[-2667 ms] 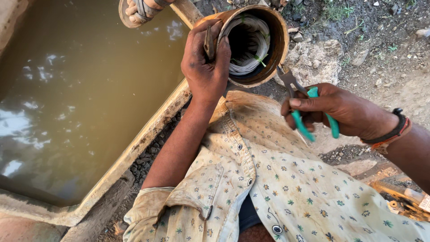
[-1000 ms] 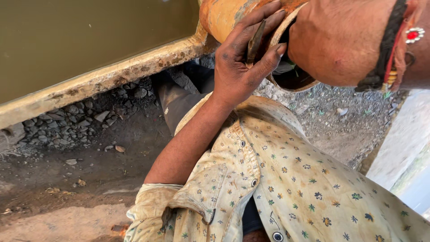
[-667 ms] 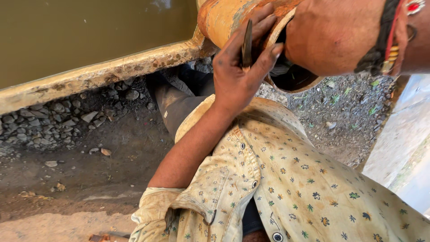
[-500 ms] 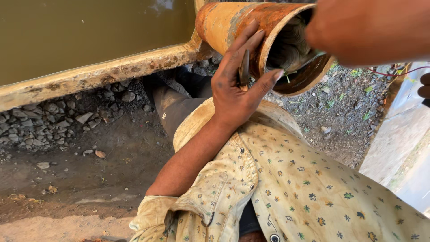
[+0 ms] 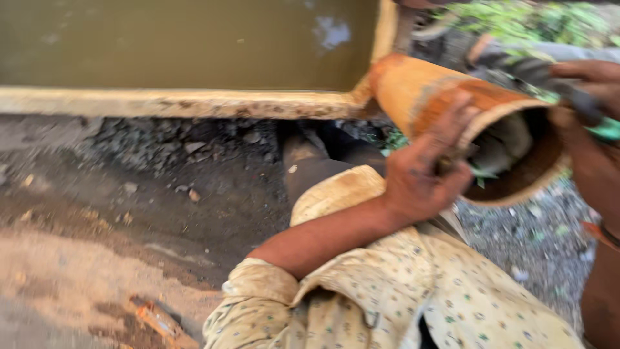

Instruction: The person uses pliers to remove debris and adjust wires inside a cylindrical metal component. They repeatedly reach into the component to pull out small pieces of debris and manipulate the internal wiring.

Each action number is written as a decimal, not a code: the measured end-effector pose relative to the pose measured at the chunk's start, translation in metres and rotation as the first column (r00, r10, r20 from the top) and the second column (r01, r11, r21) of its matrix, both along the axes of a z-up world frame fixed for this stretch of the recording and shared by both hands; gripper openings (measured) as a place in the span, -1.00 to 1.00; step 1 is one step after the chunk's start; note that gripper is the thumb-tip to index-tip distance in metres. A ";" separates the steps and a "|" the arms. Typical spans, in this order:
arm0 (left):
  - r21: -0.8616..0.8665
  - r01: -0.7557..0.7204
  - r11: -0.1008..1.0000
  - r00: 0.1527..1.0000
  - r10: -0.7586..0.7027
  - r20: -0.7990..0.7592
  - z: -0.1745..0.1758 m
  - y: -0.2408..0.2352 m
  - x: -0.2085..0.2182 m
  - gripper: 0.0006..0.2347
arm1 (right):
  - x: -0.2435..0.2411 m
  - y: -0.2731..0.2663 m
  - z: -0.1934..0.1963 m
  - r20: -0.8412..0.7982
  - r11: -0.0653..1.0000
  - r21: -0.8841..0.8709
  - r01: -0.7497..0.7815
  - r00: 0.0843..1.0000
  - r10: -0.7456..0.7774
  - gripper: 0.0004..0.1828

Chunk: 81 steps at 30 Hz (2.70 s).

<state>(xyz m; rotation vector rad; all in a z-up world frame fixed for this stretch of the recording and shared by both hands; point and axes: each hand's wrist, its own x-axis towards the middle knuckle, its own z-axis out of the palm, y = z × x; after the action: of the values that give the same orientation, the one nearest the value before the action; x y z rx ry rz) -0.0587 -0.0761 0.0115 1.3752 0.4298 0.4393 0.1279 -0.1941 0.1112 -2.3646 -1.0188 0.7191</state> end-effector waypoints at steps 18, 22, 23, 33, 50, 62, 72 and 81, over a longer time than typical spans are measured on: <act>0.083 0.462 0.883 0.879 -0.469 0.089 -0.015 0.063 0.028 -0.54 | -0.120 -0.029 -0.058 -0.461 0.313 0.534 0.786 0.581 -0.671 -0.79; 0.060 0.746 0.663 0.658 -0.748 0.084 -0.030 0.086 0.060 -0.51 | -0.156 -0.011 -0.072 -0.655 -0.013 0.536 0.844 0.406 -0.637 -0.83; 0.004 0.779 0.627 0.622 -0.774 0.119 -0.032 0.091 0.067 -0.51 | -0.164 -0.007 -0.075 -0.688 -0.068 0.529 0.846 0.381 -0.618 -0.83; -0.088 0.753 0.652 0.655 -0.729 0.196 -0.020 0.101 0.069 -0.70 | -0.157 -0.015 -0.064 -0.653 0.054 0.568 0.821 0.490 -0.577 -0.85; -0.203 0.487 0.849 0.868 -0.446 0.219 -0.039 0.074 0.046 -0.91 | -0.115 -0.013 0.018 -0.852 0.598 -0.461 0.656 -0.139 -0.504 -0.70; -0.188 0.502 0.844 0.853 -0.447 0.270 -0.034 0.076 0.047 -0.94 | -0.107 0.000 0.003 -0.843 0.542 -0.523 0.657 -0.308 -0.440 -0.63; -0.191 0.510 0.839 0.850 -0.456 0.265 -0.036 0.074 0.046 -0.91 | -0.106 0.007 0.004 -0.806 0.488 -0.582 0.650 -0.384 -0.451 -0.57; -0.171 0.483 0.859 0.866 -0.440 0.237 -0.031 0.074 0.043 -0.91 | -0.122 0.005 0.002 -0.860 0.431 -0.508 0.746 -0.415 -0.297 -0.59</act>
<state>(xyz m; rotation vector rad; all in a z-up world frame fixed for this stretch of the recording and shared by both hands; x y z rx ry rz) -0.0161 -0.0021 -0.0196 1.1521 -0.0212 0.1128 0.0064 -0.1893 0.1131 -0.9469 0.8132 1.2132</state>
